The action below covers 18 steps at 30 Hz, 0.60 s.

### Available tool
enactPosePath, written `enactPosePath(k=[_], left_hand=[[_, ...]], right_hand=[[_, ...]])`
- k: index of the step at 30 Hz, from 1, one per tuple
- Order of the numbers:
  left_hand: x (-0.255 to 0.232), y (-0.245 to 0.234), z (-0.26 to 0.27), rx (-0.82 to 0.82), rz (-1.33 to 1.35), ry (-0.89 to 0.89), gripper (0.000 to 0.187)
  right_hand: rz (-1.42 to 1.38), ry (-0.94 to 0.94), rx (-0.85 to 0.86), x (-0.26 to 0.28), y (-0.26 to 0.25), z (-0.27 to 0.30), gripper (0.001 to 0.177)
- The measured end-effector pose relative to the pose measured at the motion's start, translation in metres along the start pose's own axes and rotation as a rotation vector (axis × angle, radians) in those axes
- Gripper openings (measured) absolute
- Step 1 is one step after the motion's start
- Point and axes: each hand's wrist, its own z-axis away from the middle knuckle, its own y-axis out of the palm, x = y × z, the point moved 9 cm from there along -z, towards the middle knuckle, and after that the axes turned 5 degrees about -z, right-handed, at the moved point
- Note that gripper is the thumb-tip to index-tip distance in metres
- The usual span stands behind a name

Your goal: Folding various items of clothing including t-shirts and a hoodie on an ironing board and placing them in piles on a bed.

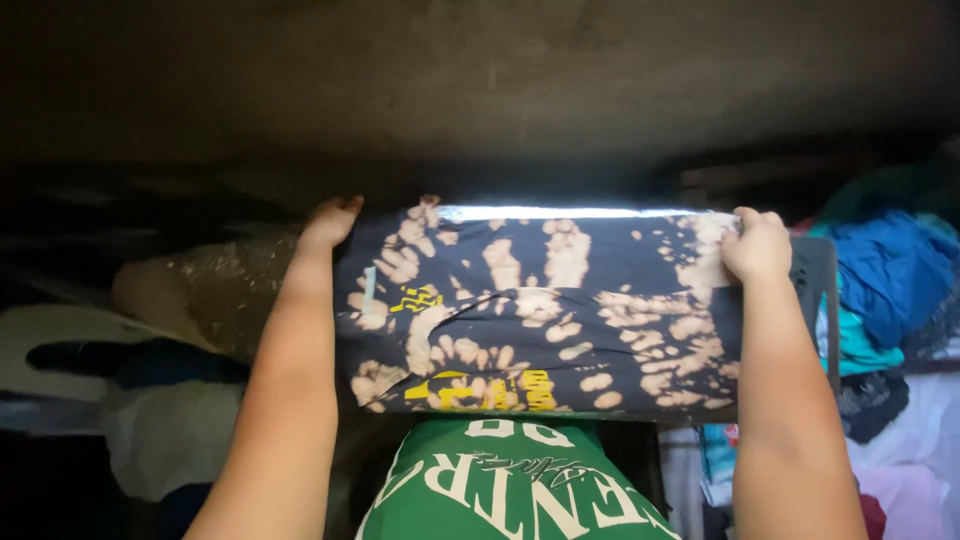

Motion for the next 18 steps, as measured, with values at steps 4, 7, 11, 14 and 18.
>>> enactPosePath(k=[4,7,11,14,18], left_hand=[[-0.024,0.002,-0.007,0.099,0.104,-0.033,0.062],[-0.009,0.012,-0.014,0.132,0.029,-0.122,0.068],[0.003,0.014,-0.032,0.069,0.003,-0.090,0.068],[0.005,-0.005,-0.021,-0.070,0.211,-0.031,0.059],[0.010,-0.064,0.023,-0.297,0.732,0.255,0.036]], right_hand=[[0.038,0.123,0.027,0.001,-0.010,0.004,0.027],[-0.088,0.168,0.013,-0.010,-0.003,0.007,0.025],[-0.277,0.041,-0.065,-0.012,-0.001,0.014,0.028],[-0.198,-0.095,-0.169,-0.019,0.000,0.019,0.021],[-0.318,-0.137,-0.299,-0.015,-0.039,0.040,0.013]])
